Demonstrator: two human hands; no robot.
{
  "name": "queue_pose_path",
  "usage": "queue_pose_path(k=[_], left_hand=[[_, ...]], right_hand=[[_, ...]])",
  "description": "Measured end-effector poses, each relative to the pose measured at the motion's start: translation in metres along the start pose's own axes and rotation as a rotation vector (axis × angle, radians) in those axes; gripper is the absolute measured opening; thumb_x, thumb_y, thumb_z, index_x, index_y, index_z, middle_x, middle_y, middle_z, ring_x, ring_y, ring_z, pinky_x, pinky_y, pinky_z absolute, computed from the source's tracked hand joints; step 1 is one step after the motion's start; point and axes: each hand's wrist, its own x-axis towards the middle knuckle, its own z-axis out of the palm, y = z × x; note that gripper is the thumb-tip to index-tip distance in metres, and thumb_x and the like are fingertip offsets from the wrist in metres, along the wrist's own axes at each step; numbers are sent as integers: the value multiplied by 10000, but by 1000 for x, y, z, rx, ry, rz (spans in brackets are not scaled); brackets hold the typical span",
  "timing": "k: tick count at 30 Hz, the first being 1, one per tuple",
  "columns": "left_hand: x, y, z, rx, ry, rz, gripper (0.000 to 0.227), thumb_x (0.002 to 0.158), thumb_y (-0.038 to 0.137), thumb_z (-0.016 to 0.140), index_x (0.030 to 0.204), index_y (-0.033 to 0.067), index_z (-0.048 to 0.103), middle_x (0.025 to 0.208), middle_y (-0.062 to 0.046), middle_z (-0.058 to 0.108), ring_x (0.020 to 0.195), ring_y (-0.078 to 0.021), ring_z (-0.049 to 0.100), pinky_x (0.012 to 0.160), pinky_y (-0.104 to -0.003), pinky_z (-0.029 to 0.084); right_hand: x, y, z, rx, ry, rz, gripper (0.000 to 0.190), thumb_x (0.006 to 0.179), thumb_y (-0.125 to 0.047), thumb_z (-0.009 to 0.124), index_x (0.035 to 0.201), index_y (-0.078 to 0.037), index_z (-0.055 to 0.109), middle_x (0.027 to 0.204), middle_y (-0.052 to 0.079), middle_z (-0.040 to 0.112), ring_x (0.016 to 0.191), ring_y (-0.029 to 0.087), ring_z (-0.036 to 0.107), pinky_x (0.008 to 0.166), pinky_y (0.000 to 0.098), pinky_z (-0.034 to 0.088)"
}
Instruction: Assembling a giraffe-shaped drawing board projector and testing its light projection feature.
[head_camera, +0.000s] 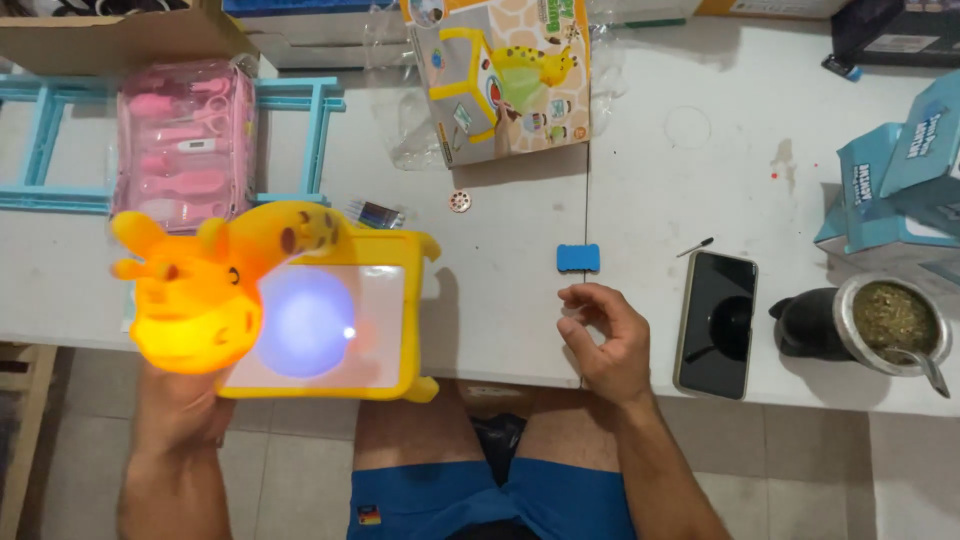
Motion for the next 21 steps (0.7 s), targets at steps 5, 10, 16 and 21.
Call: queue_pose_path(k=[5,10,16,21], left_hand=[[-17,25,17,14,38,38,602,767,89,673,1357,-2,598,1042,-273,712,873,-425,744,835,-591,620],[-29,48,29,7,51,83,472,771,83,690,1229,-27,660,1025,-244,732,907,-408,756,895,-582,628],[-32,46,42,-141,-45,90,474,772,118,729,1219,-24,666,984,-236,751,874,-410,761,869,-581,632],[-17,9,17,-165,-124,80,527,793,125,715,1288,-34,630,1005,-292,735,876,-430,759,881,-591,612]], right_hand=[[39,-8,19,-203,-37,-128,250,874,-119,808,1109,-77,734,938,69,767,782,210,713,672,314,592],[108,-29,84,-680,-392,-27,324,974,-190,672,1287,-112,666,1037,108,756,965,320,730,853,441,595],[147,-39,132,-963,-435,112,207,961,-277,687,1092,-130,749,895,129,762,898,352,766,826,471,604],[156,-19,128,-857,-445,92,147,936,-238,694,1044,-140,681,908,121,712,934,380,727,836,500,558]])
